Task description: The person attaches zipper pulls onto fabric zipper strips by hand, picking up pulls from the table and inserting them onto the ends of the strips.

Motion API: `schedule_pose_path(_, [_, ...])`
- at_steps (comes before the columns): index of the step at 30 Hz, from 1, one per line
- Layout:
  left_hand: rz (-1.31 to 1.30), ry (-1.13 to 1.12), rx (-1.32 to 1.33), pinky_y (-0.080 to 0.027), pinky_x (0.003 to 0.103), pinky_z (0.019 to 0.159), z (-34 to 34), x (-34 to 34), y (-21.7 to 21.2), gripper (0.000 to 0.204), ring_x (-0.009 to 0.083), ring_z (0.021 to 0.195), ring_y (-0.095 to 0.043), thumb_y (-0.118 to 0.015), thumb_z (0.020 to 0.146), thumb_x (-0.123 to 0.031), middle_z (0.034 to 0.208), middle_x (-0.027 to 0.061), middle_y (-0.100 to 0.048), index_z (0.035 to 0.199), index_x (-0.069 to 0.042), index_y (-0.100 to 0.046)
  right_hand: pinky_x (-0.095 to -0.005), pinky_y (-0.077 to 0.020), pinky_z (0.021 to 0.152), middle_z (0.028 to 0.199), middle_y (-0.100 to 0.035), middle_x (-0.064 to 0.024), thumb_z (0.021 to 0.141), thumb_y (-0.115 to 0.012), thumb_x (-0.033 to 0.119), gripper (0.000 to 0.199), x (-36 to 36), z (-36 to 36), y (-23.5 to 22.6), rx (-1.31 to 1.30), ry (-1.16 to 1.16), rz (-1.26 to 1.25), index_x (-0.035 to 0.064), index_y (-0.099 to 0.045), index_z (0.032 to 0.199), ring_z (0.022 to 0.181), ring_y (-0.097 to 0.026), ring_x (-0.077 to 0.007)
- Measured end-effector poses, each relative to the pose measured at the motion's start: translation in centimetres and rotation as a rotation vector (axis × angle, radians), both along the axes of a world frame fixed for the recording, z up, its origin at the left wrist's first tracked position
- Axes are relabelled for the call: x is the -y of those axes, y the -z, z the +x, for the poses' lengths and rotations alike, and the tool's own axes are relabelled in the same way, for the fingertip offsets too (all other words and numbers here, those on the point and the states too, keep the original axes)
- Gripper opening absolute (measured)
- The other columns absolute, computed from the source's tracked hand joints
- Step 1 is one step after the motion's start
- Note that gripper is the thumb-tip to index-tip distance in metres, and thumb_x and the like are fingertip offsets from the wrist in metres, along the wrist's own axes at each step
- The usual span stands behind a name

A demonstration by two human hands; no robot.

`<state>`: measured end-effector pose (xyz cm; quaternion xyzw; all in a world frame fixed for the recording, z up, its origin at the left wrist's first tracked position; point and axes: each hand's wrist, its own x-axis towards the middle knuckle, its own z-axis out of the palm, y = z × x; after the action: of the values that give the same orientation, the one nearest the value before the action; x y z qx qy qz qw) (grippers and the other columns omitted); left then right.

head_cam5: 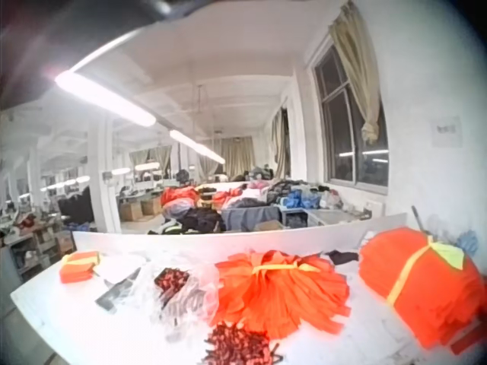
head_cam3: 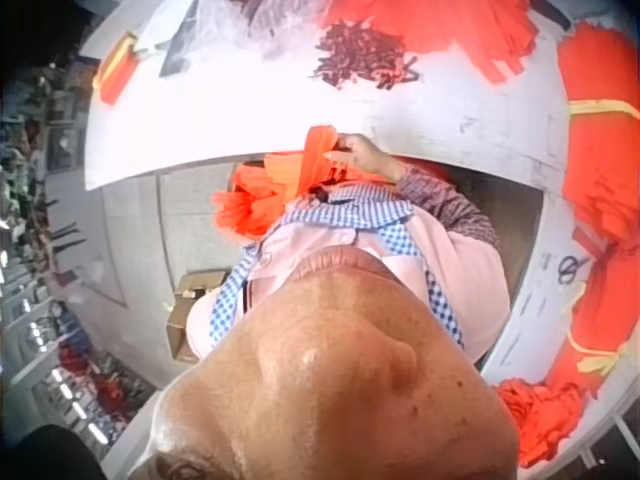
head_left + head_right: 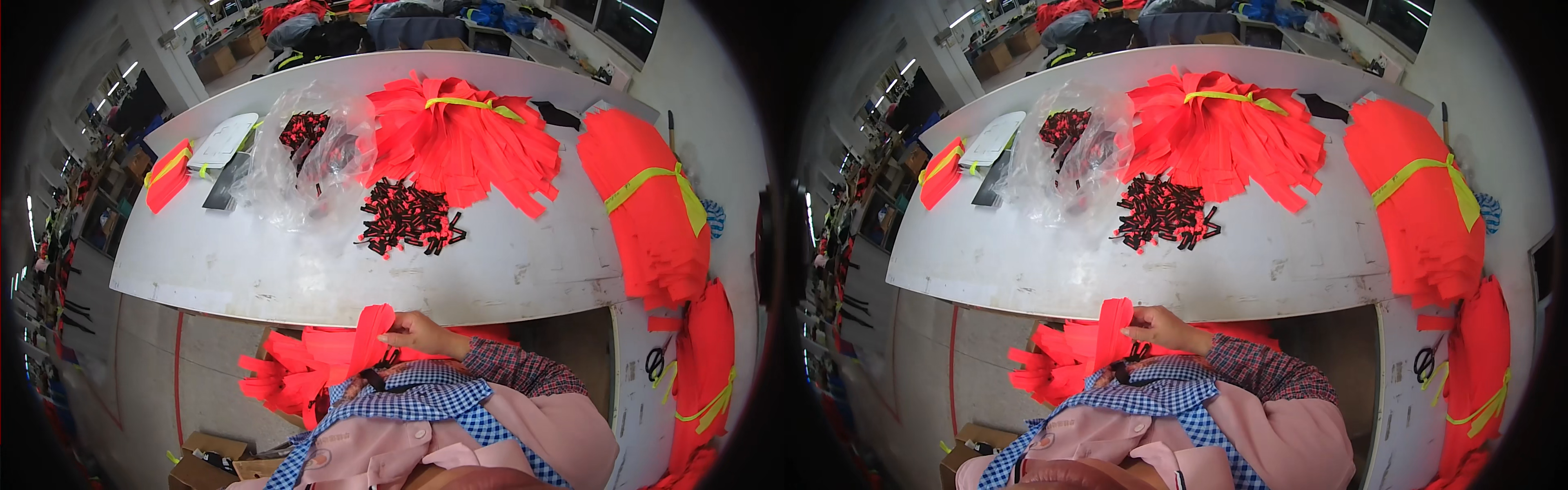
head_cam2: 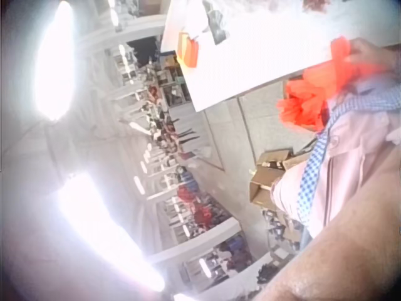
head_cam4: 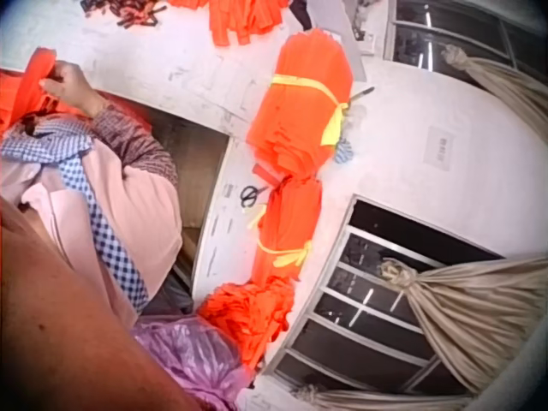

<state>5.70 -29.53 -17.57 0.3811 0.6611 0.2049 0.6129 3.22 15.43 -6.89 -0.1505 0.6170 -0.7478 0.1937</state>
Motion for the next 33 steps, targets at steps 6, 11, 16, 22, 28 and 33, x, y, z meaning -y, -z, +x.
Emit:
schedule_pose_path(6, [-0.116,-0.022,0.108,-0.052,0.033,0.067,-1.8,-1.1,-0.8,0.034,0.0143,0.084,-0.062,-0.064,0.08,-0.019,0.1,0.0041,-0.068,0.111,-0.004,-0.064,-0.0251,-0.0488,0.079,0.1,-0.066,-0.0036,0.092,-0.062,0.019,0.033,0.4,-0.5,0.7,-0.035,0.007,-0.013,-0.001,-0.058,0.117,0.087,-0.058,-0.0081])
schedule_pose_path(11, [-0.224,-0.031,0.185,-0.052,0.033,0.069,-3.7,-2.4,-2.5,0.035,0.0144,0.084,-0.062,-0.064,0.08,-0.019,0.1,0.0032,-0.068,0.112,-0.005,-0.063,-0.0267,-0.0496,0.078,0.098,-0.067,-0.0043,0.091,-0.062,0.02,0.032,0.3,0.6,-0.3,-0.077,0.011,0.201,-0.0006,-0.06,0.116,0.087,-0.06,-0.0087])
schedule_pose_path(16, [-0.336,-0.11,0.333,-0.052,0.033,0.07,-1.1,-1.9,-4.2,0.036,0.0145,0.083,-0.061,-0.064,0.08,-0.019,0.1,0.0023,-0.068,0.113,-0.005,-0.063,-0.028,-0.0489,0.069,0.082,-0.068,-0.0086,0.09,-0.063,0.023,0.027,1.2,0.9,-0.8,-0.19,0.065,0.149,-0.0023,-0.064,0.097,0.076,-0.061,-0.0095])
schedule_pose_path(22, [0.47,-0.704,-0.182,-0.043,0.031,0.095,-8.2,-17.6,-19.1,0.059,0.0184,0.111,-0.054,-0.073,0.081,-0.022,0.124,0.0116,-0.056,0.13,0.0,-0.048,-0.0308,-0.0479,0.063,0.078,-0.065,-0.0165,0.09,-0.06,0.023,0.028,2.2,1.2,-1.7,-0.324,0.154,0.222,-0.0009,-0.062,0.103,0.068,-0.061,-0.0131])
schedule_pose_path(28, [0.711,-0.974,-0.246,-0.047,0.022,0.078,-7.6,-25.4,-18.5,0.014,0.0072,0.089,-0.057,-0.065,0.087,-0.004,0.095,0.0026,-0.065,0.1,0.001,-0.065,-0.0294,-0.0447,0.056,0.065,-0.059,-0.013,0.089,-0.061,0.018,0.024,1.1,0.1,-2.4,-0.311,0.223,0.26,-0.0006,-0.06,0.104,0.059,-0.056,-0.0126])
schedule_pose_path(33, [0.686,-1.125,-0.285,-0.049,0.022,0.075,-7.0,-25.8,-17.1,0.018,0.0077,0.084,-0.059,-0.066,0.086,-0.004,0.093,0.0031,-0.066,0.104,0.001,-0.065,-0.0232,-0.0483,0.068,0.089,-0.065,-0.0016,0.095,-0.055,0.018,0.019,-1.0,-0.8,0.4,-0.05,0.25,0.036,0.0012,-0.063,0.101,0.078,-0.058,-0.0075])
